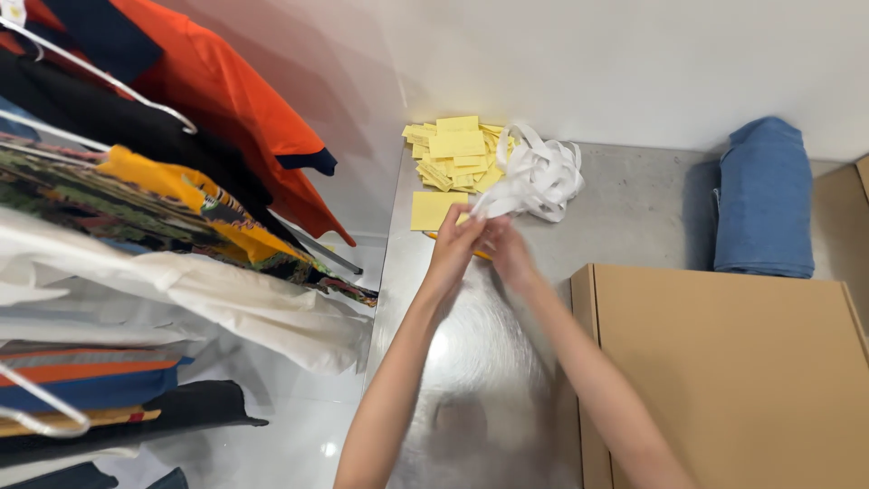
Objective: Wrapping a fabric roll in plastic and packing it into a cardboard box secured with a strap
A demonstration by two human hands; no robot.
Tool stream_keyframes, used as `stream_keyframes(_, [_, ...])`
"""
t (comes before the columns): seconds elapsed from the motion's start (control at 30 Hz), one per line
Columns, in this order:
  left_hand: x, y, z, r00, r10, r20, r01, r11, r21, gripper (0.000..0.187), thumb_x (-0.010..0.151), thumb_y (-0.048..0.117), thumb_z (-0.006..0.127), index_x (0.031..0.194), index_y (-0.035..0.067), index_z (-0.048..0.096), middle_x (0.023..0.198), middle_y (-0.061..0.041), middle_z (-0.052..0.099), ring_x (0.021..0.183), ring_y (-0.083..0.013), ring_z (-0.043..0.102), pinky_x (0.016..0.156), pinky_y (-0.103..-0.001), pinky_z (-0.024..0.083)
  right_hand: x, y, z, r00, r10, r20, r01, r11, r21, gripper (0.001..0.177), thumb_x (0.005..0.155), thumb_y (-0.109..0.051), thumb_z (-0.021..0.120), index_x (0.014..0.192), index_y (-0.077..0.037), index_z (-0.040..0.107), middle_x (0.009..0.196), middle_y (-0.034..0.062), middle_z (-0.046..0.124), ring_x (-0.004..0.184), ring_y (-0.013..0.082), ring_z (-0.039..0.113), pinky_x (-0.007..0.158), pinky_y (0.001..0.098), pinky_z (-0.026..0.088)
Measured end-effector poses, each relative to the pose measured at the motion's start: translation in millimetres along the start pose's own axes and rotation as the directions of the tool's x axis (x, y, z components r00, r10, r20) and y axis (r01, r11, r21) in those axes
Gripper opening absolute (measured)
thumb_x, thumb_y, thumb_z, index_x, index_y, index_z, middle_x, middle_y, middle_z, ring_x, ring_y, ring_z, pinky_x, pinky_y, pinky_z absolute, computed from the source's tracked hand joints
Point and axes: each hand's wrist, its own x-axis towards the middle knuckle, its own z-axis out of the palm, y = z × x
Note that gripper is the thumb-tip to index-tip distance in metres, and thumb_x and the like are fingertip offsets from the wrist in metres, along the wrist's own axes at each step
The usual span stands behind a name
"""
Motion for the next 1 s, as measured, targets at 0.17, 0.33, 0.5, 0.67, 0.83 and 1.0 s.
stream_keyframes(0.17, [-72, 9, -18, 0.968, -0.049, -0.246, -0.016, 0.967, -0.255, 0.005, 0.106, 0.010, 0.051, 0.108, 0.015, 0.049, 0.110, -0.015, 0.073, 0.110, -0.0228, 0.068, 0.103, -0.044, 0.051, -18, -95, -66, 0.992, 0.034, 0.123, -0.117, 0.626, 0.771, 0.033, 0.100, -0.029, 0.053, 0.116, -0.004, 0.069, 0.111, 0.0150, 0.074, 0.108, 0.0310, 0.069, 0.101, 0.0489, 0.050])
stream_keyframes(0.33, [-86, -38, -117, 0.764, 0.047, -0.644, -0.296, 0.912, -0.285, 0.017, 0.100, 0.005, 0.064, 0.097, 0.009, 0.047, 0.122, -0.014, 0.070, 0.122, -0.0265, 0.062, 0.107, -0.050, 0.045, -69, -157, -151, 0.960, 0.007, -0.279, 0.198, 0.688, 0.698, 0.027, 0.092, -0.019, 0.071, 0.115, -0.004, 0.071, 0.086, -0.0009, 0.071, 0.076, 0.0117, 0.068, 0.072, 0.0256, 0.056])
stream_keyframes(0.5, [-115, -52, -150, 0.368, 0.564, -0.740, -0.192, 0.824, 0.533, 0.023, 0.107, 0.014, 0.060, 0.120, 0.005, 0.043, 0.139, -0.023, 0.038, 0.135, -0.0351, 0.039, 0.118, -0.052, 0.028, -127, -181, -247, 0.921, -0.181, -0.344, 0.297, 0.898, 0.324, 0.015, 0.101, -0.030, 0.065, 0.114, -0.028, 0.072, 0.067, -0.0171, 0.044, 0.057, -0.0012, 0.039, 0.051, 0.0124, 0.031])
stream_keyframes(0.67, [-152, -66, -93, 0.546, 0.589, -0.596, -0.121, 0.760, 0.639, 0.016, 0.097, 0.010, 0.067, 0.109, 0.010, 0.056, 0.108, -0.011, 0.055, 0.096, -0.0243, 0.056, 0.088, -0.035, 0.045, -202, -185, -209, 0.776, -0.400, -0.488, 0.329, 0.916, -0.229, 0.024, 0.107, -0.041, 0.054, 0.124, -0.030, 0.066, 0.075, -0.0092, 0.059, 0.059, 0.0023, 0.051, 0.051, 0.0135, 0.041])
stream_keyframes(0.83, [-159, -123, -28, 0.744, 0.382, -0.548, -0.090, 0.870, 0.485, 0.020, 0.094, 0.020, 0.073, 0.110, 0.014, 0.062, 0.110, -0.012, 0.067, 0.082, -0.0224, 0.064, 0.074, -0.032, 0.055, -284, -172, -161, 0.921, -0.348, -0.177, 0.172, 0.767, -0.618, 0.030, 0.111, -0.035, 0.046, 0.127, -0.019, 0.066, 0.094, 0.0024, 0.072, 0.086, 0.0116, 0.066, 0.077, 0.0263, 0.053])
stream_keyframes(1.0, [-223, -149, 92, 0.947, 0.215, -0.239, -0.107, 0.911, 0.398, 0.016, 0.094, 0.016, 0.070, 0.106, 0.010, 0.062, 0.109, -0.010, 0.068, 0.097, -0.0201, 0.068, 0.081, -0.032, 0.056, -385, -178, -123, 0.895, -0.373, 0.244, 0.437, 0.628, -0.644, 0.046, 0.100, -0.012, 0.058, 0.146, -0.008, 0.051, 0.121, 0.0191, 0.072, 0.117, 0.0246, 0.065, 0.104, 0.0388, 0.048])
